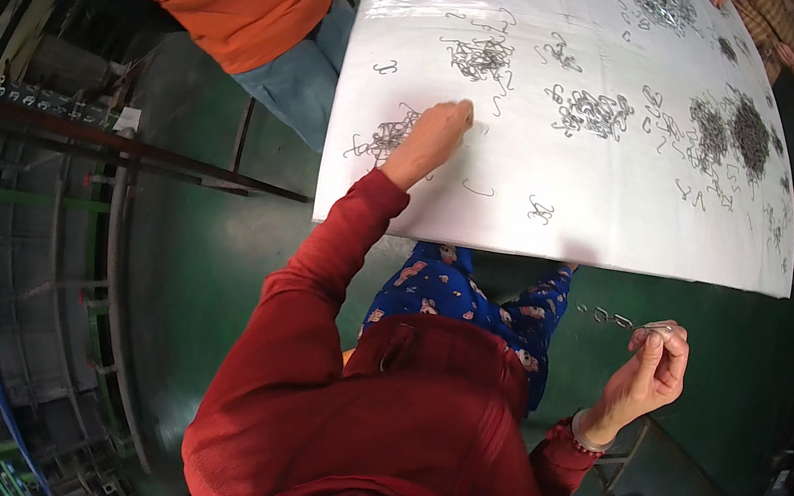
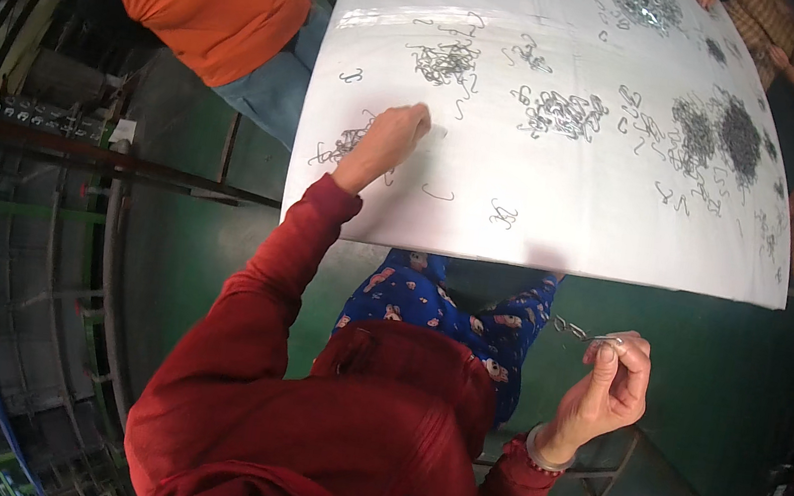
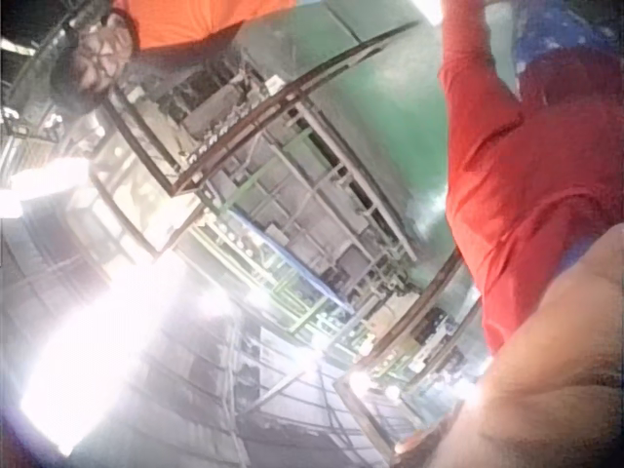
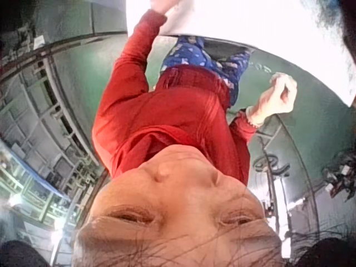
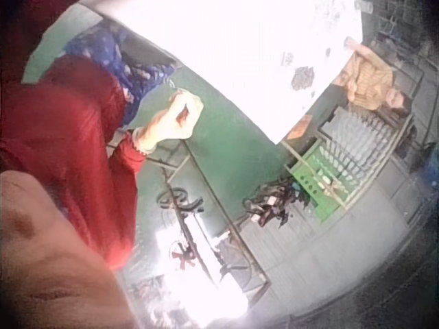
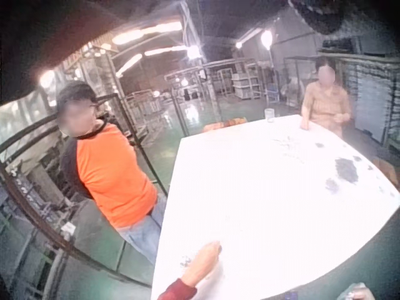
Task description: The person picks up small metal clips from a white table and links them together by hand, forming a chain. The person repeatedly picks clips, links them, and occasionally lifts the chain to hang it on a nearby rack. Other people at the table perform similar actions.
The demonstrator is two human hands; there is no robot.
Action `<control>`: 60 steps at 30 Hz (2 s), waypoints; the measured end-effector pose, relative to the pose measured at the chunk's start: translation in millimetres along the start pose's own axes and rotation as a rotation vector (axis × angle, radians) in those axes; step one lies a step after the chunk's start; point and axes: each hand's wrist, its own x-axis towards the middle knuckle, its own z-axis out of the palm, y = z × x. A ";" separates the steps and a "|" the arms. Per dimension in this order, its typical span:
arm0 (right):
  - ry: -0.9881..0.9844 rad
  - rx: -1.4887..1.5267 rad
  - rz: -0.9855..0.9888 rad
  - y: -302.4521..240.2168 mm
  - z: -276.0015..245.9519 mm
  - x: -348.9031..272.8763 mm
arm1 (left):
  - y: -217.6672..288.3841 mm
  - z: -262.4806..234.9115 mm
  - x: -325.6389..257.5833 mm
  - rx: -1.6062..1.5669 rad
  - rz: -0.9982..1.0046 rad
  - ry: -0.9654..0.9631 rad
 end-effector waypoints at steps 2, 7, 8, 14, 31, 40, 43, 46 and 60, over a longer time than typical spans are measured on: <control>0.006 0.003 -0.002 -1.8 -0.6 -0.1 | -1.3 -8.6 -8.1 -0.016 0.012 -0.150; 0.022 0.015 0.004 -3.1 0.4 1.2 | -6.9 -7.9 13.8 0.045 0.077 -0.125; 0.027 0.000 0.000 -3.1 0.2 1.3 | -9.1 -5.5 25.5 0.058 0.170 -0.061; 0.036 0.007 0.002 -1.2 -4.2 0.7 | -23.1 5.5 75.4 0.159 0.417 -0.207; 0.146 0.099 0.201 37.3 17.6 -36.2 | 217.1 -8.4 -61.1 -1.284 0.117 -0.290; 0.090 -0.064 0.150 36.6 24.3 -39.9 | 231.6 1.4 -67.0 -1.055 0.206 -0.126; 0.085 -0.158 0.154 39.0 15.5 -38.8 | 232.5 -0.6 -68.6 -1.051 0.208 -0.180; 0.156 -0.107 0.212 42.3 5.0 -30.2 | 232.6 -4.2 -66.5 -0.970 0.343 -0.082; -0.476 -0.870 -0.198 246.2 88.1 181.1 | 235.0 -13.3 -68.1 -0.895 0.360 -0.065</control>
